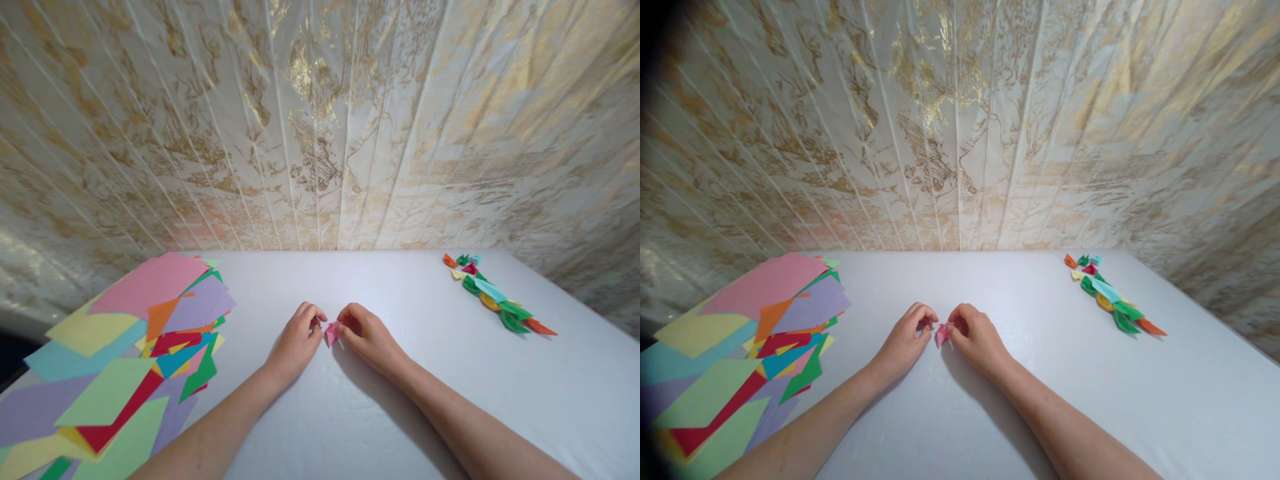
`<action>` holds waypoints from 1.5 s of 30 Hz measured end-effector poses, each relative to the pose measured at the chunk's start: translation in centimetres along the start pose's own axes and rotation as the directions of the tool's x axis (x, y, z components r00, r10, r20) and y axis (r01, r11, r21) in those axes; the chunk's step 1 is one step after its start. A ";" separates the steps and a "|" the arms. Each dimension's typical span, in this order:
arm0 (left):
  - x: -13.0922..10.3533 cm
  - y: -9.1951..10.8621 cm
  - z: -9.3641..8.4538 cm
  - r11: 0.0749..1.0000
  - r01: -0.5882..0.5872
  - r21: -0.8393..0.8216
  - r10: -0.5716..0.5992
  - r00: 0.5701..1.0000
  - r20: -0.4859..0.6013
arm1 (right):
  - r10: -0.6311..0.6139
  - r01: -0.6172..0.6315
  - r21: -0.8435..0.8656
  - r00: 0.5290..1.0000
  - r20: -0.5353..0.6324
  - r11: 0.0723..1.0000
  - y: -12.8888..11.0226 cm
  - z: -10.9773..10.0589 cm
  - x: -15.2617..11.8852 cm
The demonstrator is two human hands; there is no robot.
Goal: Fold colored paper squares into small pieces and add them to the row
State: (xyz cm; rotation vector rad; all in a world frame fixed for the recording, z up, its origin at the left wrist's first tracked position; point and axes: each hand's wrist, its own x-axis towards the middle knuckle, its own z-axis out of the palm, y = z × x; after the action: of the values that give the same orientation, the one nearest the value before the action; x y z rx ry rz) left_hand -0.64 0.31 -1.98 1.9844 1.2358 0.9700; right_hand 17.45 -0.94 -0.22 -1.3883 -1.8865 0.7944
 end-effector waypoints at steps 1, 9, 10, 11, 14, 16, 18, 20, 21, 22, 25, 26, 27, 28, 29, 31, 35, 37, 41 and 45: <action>0.0 0.0 0.0 1.000 -0.006 0.007 0.006 1.000 0.009 | -0.003 0.003 -0.014 1.000 -0.001 1.000 0.0 0.2 0.0; 0.2 -0.5 -0.2 0.999 -0.031 0.029 0.031 0.999 0.013 | -0.053 0.048 -0.088 0.997 -0.057 0.995 0.0 0.6 -0.1; 0.3 -0.5 -0.1 0.999 -0.033 0.030 0.033 0.999 0.007 | -0.041 0.034 -0.086 0.997 -0.073 0.996 0.0 0.4 -0.1; 0.3 -0.6 -0.1 0.999 -0.034 0.032 0.034 0.999 0.003 | -0.030 0.023 -0.080 0.996 -0.090 0.997 0.0 0.2 -0.1; 0.3 -0.7 -0.1 0.999 -0.038 0.031 0.039 0.999 -0.010 | -0.019 0.010 -0.052 0.986 -0.166 0.999 -0.2 -1.0 0.3; 0.3 -0.8 0.0 0.999 -0.040 0.030 0.040 0.999 -0.013 | -0.037 0.027 -0.045 0.969 -0.243 0.999 -0.2 -2.4 0.8; 0.3 -0.8 -0.1 0.999 -0.037 0.029 0.038 0.999 -0.007 | -0.067 0.052 -0.055 0.948 -0.313 0.997 0.1 -4.6 1.5; 0.3 -0.6 -0.1 0.999 -0.033 0.030 0.033 0.999 -0.001 | -0.087 0.050 -0.105 0.921 -0.379 0.993 1.1 -7.4 2.1; 0.3 -0.6 -0.2 0.999 -0.031 0.032 0.031 1.000 0.000 | -0.089 0.029 -0.149 0.906 -0.414 0.988 1.9 -9.1 2.4; 0.3 -0.5 -0.2 0.999 -0.030 0.036 0.030 1.000 -0.002 | -0.081 -0.010 -0.197 0.891 -0.447 0.980 2.9 -11.0 2.6; 0.4 -0.3 -0.2 0.998 -0.030 0.053 0.030 1.000 -0.005 | 0.030 -0.269 -0.330 0.812 -0.582 0.905 6.9 -16.8 2.4; 0.4 -0.2 -0.2 0.998 -0.030 0.061 0.030 1.000 -0.003 | 0.065 -0.340 -0.327 0.774 -0.630 0.882 8.4 -18.7 2.1; 0.4 -0.2 -0.2 0.997 -0.030 0.068 0.030 1.000 0.002 | 0.092 -0.395 -0.317 0.739 -0.668 0.862 9.8 -20.6 1.7; 0.4 -0.2 -0.2 0.997 -0.029 0.075 0.029 1.000 0.008 | 0.118 -0.452 -0.305 0.696 -0.709 0.838 11.1 -22.2 1.3; 0.4 -0.2 -0.1 0.996 -0.028 0.082 0.027 1.000 0.013 | 0.143 -0.508 -0.291 0.654 -0.743 0.811 12.3 -23.7 0.8; 0.4 -0.4 -0.1 0.995 -0.028 0.092 0.026 0.999 0.021 | 0.196 -0.605 -0.258 0.581 -0.790 0.754 14.3 -26.0 0.1; 0.4 -0.6 -0.1 0.994 -0.033 0.105 0.030 0.999 0.031 | 0.286 -0.728 -0.202 0.487 -0.825 0.656 17.3 -28.2 -0.2; 0.4 -0.7 -0.1 0.994 -0.033 0.106 0.029 0.999 0.034 | 0.325 -0.761 -0.183 0.464 -0.824 0.623 18.5 -28.4 0.1; 0.4 -1.0 -0.1 0.994 -0.024 0.103 0.019 0.999 0.048 | 0.389 -0.793 -0.159 0.450 -0.804 0.588 20.2 -28.4 1.2; 0.3 -1.1 -0.1 0.995 -0.014 0.097 0.009 0.998 0.058 | 0.427 -0.815 -0.146 0.436 -0.792 0.561 21.1 -28.2 2.2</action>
State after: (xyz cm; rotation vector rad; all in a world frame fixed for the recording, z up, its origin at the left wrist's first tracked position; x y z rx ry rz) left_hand -1.15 1.00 -2.77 2.0818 1.2630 0.8666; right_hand 51.33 9.01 0.50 -2.4343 -0.9063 -0.0384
